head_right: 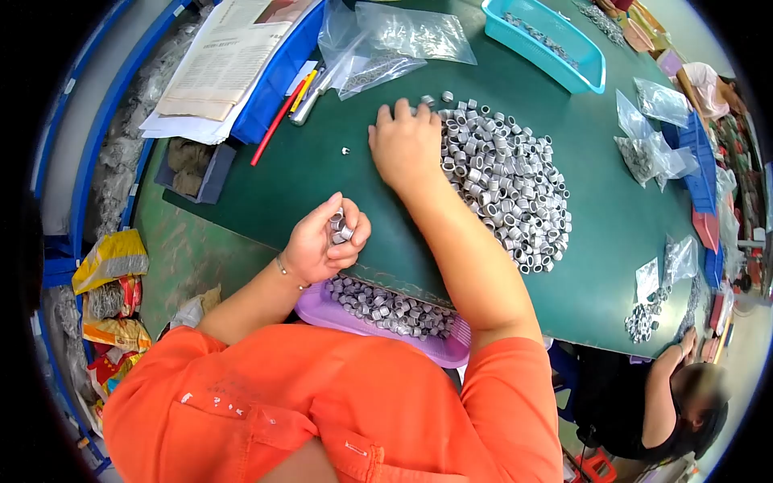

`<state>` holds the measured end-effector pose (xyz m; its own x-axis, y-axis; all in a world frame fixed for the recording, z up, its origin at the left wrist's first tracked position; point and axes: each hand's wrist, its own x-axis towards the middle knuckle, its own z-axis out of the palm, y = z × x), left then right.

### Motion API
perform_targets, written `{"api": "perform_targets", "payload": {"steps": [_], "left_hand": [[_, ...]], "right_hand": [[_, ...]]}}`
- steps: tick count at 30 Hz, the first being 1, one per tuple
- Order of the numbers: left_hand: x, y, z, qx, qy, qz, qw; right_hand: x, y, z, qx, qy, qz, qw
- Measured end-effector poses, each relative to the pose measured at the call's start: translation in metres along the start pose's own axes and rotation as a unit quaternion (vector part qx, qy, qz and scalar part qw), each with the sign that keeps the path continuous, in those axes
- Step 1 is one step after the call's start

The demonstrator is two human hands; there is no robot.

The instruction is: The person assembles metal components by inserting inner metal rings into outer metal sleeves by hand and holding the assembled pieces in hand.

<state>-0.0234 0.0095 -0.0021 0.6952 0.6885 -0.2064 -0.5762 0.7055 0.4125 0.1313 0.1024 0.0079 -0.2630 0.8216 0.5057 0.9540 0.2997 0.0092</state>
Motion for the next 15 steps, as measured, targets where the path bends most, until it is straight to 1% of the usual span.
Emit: {"api": "perform_targets", "payload": {"steps": [1,2,3,5,7,9,11,15], "left_hand": [[0.0,0.0,0.0,-0.003,-0.001,-0.003,1.0],[0.0,0.001,0.0,-0.003,-0.003,-0.002,1.0],[0.0,0.001,0.0,-0.003,-0.003,-0.002,1.0],[0.002,0.001,0.001,-0.001,-0.004,-0.011,1.0],[0.002,0.001,0.002,0.003,0.0,-0.009,1.0],[0.002,0.001,0.003,-0.005,0.001,-0.015,1.0],[0.001,0.001,0.002,0.004,-0.009,0.0,1.0],[0.002,0.001,0.001,-0.005,-0.022,0.0,1.0]], "right_hand": [[-0.006,-0.003,-0.007,0.023,-0.093,0.026,0.995],[-0.016,-0.003,-0.011,0.04,-0.084,0.009,0.996],[-0.027,-0.001,-0.017,0.062,-0.047,-0.029,0.997],[-0.051,0.0,-0.026,0.106,-0.004,-0.075,0.992],[-0.072,-0.003,-0.048,0.132,-0.034,-0.09,0.987],[-0.09,-0.001,-0.062,0.147,-0.042,-0.11,0.982],[-0.106,0.002,-0.073,0.169,-0.06,-0.096,0.979],[-0.122,0.018,-0.083,0.215,-0.079,-0.091,0.969]]}}
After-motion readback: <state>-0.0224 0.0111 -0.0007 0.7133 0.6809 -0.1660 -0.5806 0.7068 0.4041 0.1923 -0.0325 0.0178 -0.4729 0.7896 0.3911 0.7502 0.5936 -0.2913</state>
